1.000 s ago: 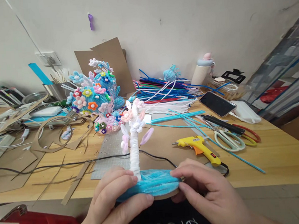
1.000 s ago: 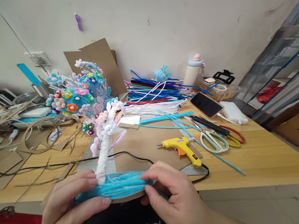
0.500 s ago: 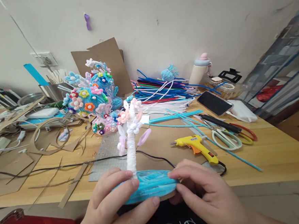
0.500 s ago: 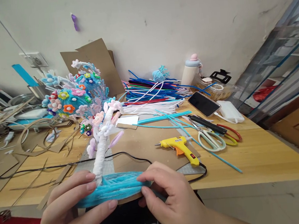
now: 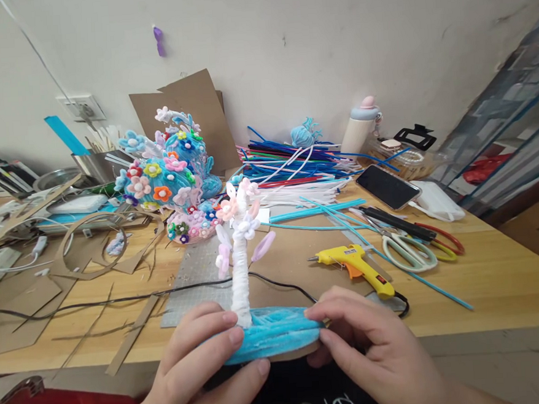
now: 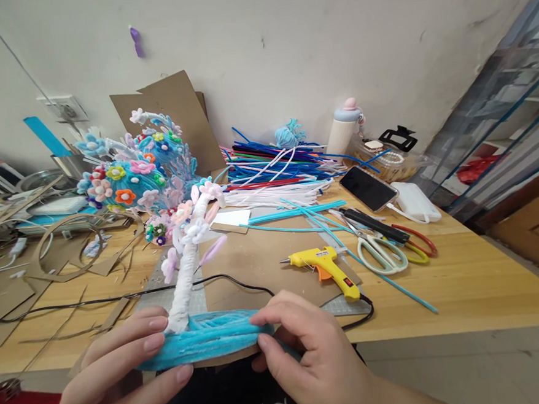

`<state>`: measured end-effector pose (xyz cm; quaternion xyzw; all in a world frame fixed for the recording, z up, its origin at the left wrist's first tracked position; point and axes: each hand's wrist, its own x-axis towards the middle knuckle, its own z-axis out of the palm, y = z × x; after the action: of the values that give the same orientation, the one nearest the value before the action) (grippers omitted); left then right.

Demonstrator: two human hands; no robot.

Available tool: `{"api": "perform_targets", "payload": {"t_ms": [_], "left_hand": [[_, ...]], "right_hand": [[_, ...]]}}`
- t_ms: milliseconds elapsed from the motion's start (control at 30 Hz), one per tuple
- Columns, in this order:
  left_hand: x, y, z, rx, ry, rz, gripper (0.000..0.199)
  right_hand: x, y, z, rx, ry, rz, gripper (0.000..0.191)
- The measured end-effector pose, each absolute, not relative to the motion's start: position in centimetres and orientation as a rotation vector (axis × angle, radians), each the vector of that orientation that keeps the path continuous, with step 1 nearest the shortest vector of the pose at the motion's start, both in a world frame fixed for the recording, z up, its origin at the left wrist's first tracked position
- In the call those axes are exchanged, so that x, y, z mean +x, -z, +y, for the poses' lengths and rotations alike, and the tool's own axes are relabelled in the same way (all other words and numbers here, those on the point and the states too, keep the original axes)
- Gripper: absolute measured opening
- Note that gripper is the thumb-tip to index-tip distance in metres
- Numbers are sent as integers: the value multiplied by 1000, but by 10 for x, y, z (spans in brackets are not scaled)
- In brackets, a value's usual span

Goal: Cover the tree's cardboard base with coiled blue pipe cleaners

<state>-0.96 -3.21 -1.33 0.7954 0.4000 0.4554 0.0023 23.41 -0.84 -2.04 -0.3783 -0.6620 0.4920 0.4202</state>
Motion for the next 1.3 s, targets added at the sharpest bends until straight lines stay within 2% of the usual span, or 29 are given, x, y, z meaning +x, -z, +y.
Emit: {"api": "perform_targets", "payload": {"t_ms": [467,633,733,1167,1300], "left_hand": [[-11,11,-24,2640,-1407,1141,36],[-8,19,-18,2611,-1601,1017,27],[-6,23,-15,2629,-1662,1021,30],[-13,15,-19,2706,-1488,1126,32],[-18,12,-9,2839,-1402,903,29]], "right_hand": [[235,19,-7,-943,-1222,-1691,20],[235,20,-8,-975,-1254,-1670,18],[235,21,-9,-971,-1264,-1667,18],[235,22,-8,-970,-1240,-1671,19],[237,24,-9,-1008,-1229,-1656,17]]}}
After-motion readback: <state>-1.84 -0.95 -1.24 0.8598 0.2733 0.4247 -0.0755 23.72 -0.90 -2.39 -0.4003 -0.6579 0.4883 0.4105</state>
